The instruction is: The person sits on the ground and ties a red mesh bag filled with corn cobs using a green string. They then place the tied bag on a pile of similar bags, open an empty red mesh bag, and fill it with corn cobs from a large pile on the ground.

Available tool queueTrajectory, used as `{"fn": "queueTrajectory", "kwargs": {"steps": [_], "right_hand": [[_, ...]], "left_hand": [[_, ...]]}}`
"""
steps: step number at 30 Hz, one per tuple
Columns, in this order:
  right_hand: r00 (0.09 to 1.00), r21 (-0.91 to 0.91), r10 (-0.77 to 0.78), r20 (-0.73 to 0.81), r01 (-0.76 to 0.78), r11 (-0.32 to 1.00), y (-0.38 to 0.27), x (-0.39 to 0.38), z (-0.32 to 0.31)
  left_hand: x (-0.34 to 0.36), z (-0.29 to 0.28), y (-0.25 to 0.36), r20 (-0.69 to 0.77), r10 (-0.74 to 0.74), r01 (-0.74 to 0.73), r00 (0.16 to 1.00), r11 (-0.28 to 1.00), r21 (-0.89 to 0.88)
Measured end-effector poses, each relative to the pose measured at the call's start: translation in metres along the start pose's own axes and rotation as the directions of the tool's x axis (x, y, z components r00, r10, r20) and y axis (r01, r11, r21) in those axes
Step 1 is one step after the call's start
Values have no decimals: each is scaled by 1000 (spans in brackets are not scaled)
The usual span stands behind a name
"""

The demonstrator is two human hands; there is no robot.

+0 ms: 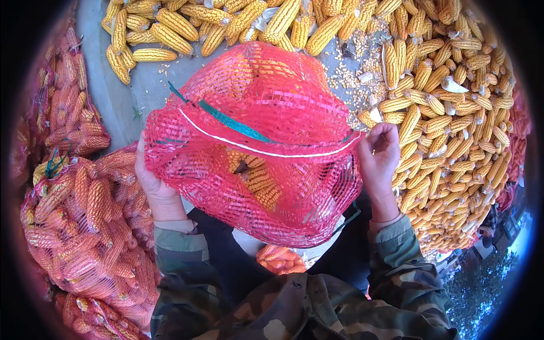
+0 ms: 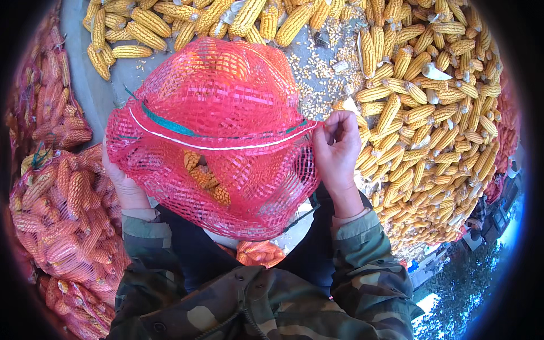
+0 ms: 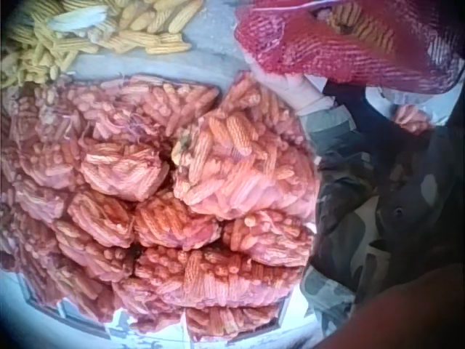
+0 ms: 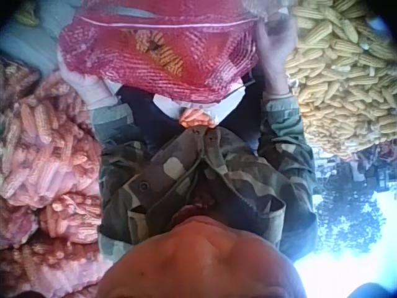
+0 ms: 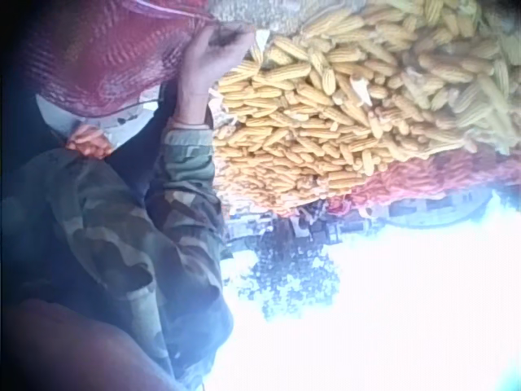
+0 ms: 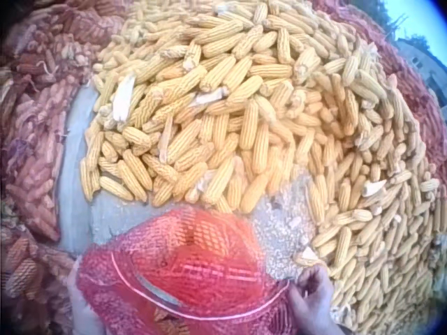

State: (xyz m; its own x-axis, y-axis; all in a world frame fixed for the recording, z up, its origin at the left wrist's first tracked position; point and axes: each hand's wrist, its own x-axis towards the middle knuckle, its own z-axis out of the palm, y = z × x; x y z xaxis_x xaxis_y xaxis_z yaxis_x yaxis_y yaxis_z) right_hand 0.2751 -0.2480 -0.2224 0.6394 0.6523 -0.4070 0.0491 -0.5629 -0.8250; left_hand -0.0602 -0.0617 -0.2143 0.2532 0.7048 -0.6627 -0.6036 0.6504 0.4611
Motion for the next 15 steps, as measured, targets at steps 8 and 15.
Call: {"fn": "queueTrajectory", "kwargs": {"steps": [8,15], "right_hand": [[885,331,-427,186,353,875,-61,-20,-2],[654,-407,-731,194,732,546,-61,-24,42]], "left_hand": [[18,18,5,480,-91,135,872,989,-58],[-35,53,-13,42,614,-542,788,660,520]]}}
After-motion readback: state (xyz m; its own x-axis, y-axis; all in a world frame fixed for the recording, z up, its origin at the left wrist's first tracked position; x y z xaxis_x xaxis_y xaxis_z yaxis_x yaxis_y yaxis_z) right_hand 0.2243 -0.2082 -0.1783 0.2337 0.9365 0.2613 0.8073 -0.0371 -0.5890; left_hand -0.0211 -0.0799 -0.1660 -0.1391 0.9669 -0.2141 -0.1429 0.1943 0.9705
